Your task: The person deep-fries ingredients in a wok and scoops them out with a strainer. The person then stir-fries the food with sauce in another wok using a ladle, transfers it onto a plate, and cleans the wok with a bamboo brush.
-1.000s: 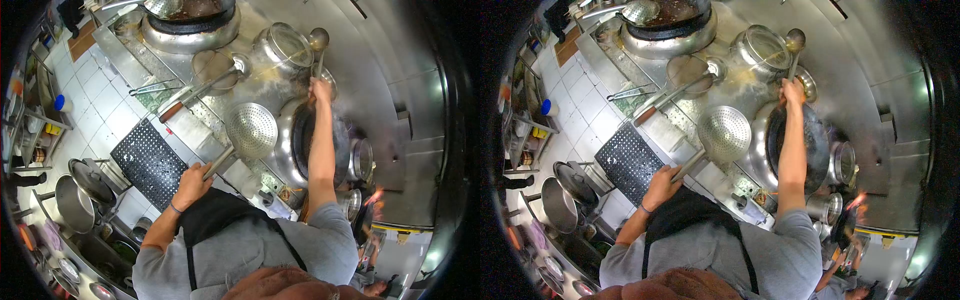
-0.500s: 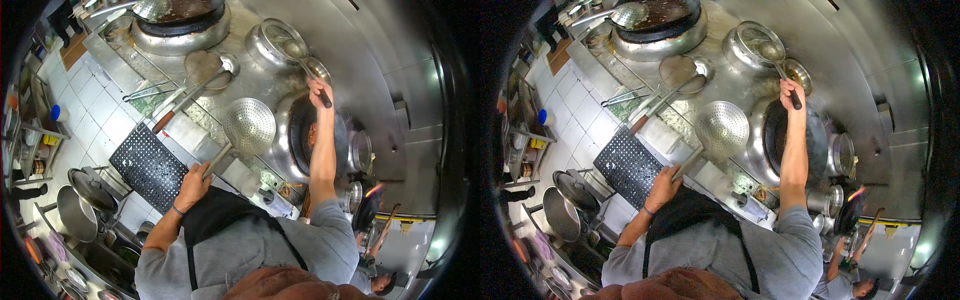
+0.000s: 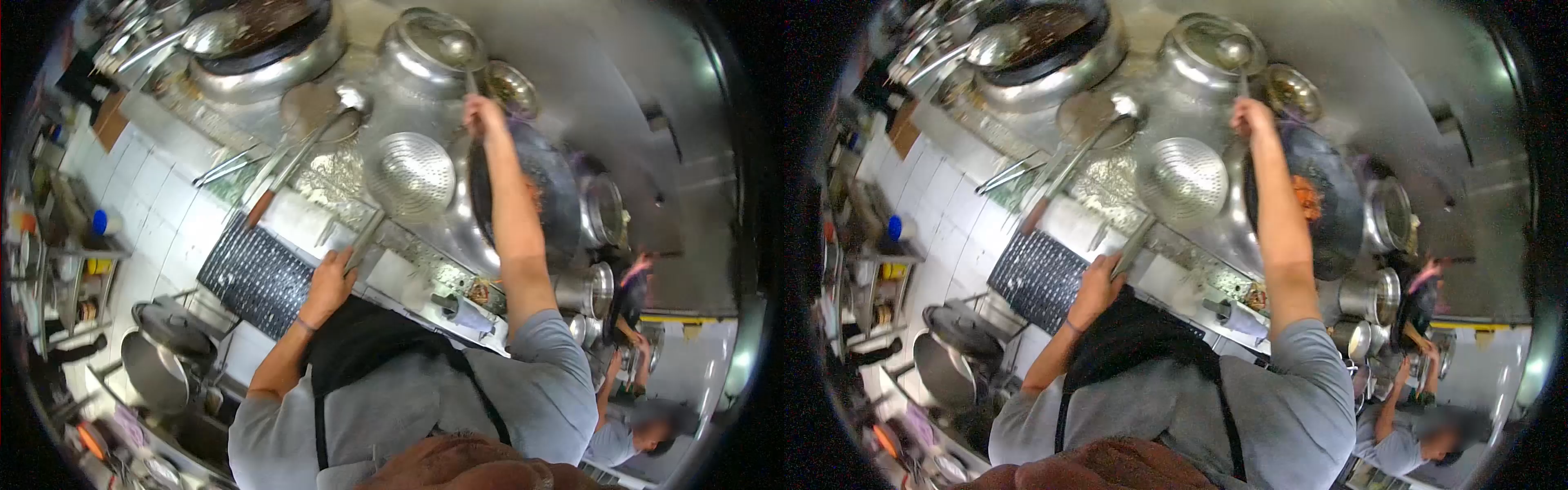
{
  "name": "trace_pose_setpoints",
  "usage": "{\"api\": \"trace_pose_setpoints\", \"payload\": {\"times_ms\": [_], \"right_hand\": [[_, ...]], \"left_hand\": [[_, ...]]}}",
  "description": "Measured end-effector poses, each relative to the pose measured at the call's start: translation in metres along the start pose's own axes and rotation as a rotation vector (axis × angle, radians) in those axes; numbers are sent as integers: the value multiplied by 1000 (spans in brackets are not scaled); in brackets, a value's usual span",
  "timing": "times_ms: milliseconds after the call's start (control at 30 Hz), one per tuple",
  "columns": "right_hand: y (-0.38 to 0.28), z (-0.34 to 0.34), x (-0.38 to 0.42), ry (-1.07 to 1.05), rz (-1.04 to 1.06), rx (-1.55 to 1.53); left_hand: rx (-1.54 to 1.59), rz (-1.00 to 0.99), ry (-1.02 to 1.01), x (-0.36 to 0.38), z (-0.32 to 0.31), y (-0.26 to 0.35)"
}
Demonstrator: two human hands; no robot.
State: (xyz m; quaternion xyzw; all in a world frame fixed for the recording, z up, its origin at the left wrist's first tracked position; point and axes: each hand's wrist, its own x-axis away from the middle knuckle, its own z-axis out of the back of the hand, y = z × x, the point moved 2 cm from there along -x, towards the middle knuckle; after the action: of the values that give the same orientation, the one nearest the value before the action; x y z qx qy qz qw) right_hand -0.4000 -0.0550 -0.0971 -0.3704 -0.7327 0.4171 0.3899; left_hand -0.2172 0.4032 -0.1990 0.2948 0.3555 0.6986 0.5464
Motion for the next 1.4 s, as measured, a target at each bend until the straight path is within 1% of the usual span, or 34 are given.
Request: {"api": "trace_pose_setpoints", "payload": {"times_ms": [33, 100, 167, 233, 300, 333, 367, 433, 467, 533, 567, 600, 633, 667, 700, 733, 767, 800, 833, 900, 933, 1000, 1067, 1133, 1167, 1233, 1300, 1367, 1400], "right_hand": [[4, 7, -6, -125, -108, -327], [-11, 6, 1, -105, -255, -821], [-18, -1, 26, -90, -244, -772], [-22, -2, 53, -67, -238, -570], [-22, 10, 72, -151, -201, -335], [-26, 2, 90, -32, -153, -193], [-34, -13, 117, 47, -82, 103], [-32, -8, 138, 174, 3, 381], [-30, -7, 152, 195, 21, 465], [-24, -8, 188, 258, 26, 655], [-12, -7, 204, 303, 66, 637], [-8, -7, 221, 289, -12, 853], [22, 12, 224, 343, 321, 1040], [61, 45, 220, 337, 619, 1254], [69, 47, 239, 290, 357, 1100], [82, 54, 256, 395, 385, 1202], [54, 44, 284, 268, 169, 1033], [62, 55, 298, 317, 270, 1082], [44, 36, 332, 382, 7, 1012], [65, 58, 365, 438, 80, 1004], [66, 64, 384, 482, 176, 924], [67, 76, 431, 552, 376, 765], [66, 90, 480, 612, 397, 556], [58, 97, 536, 695, 409, 381], [60, 106, 562, 760, 406, 350], [65, 125, 609, 900, 398, 322], [68, 132, 658, 993, 346, 117], [74, 153, 698, 1156, 255, 215], [82, 169, 716, 1283, 199, 429]], "left_hand": [[-10, 3, 1, 0, 2, 2], [-23, 15, 7, 1, 6, 2], [-26, 12, -11, -1, 6, 2], [-24, -2, 5, -2, 14, 10], [-15, -65, 30, -4, 21, 17], [-24, -85, 64, -7, 26, 21], [-3, -78, 56, -10, 32, 26], [37, -63, 31, -19, 42, 37], [70, -43, 18, -24, 44, 36], [90, -67, 0, -36, 46, 37], [103, -82, -9, -42, 45, 40], [86, -44, -15, -49, 46, 50], [72, -19, -33, -56, 43, 60], [120, -67, -4, -62, 36, 60], [30, -162, -42, -67, 33, 67], [85, -204, -33, -73, 24, 64], [140, -183, -11, -76, 16, 76], [146, -172, -39, -76, 10, 88], [144, -155, -49, -77, 3, 99], [105, -308, -70, -72, -17, 124], [89, -373, -60, -68, -26, 135], [134, -461, -105, -60, -55, 141], [114, -568, -141, -50, -83, 158], [142, -511, -283, -29, -110, 186], [162, -488, -341, -18, -127, 196], [156, -550, -454, 6, -158, 224], [160, -616, -565, 29, -192, 252], [179, -685, -679, 47, -233, 279], [140, -751, -716, 54, -256, 293]]}}
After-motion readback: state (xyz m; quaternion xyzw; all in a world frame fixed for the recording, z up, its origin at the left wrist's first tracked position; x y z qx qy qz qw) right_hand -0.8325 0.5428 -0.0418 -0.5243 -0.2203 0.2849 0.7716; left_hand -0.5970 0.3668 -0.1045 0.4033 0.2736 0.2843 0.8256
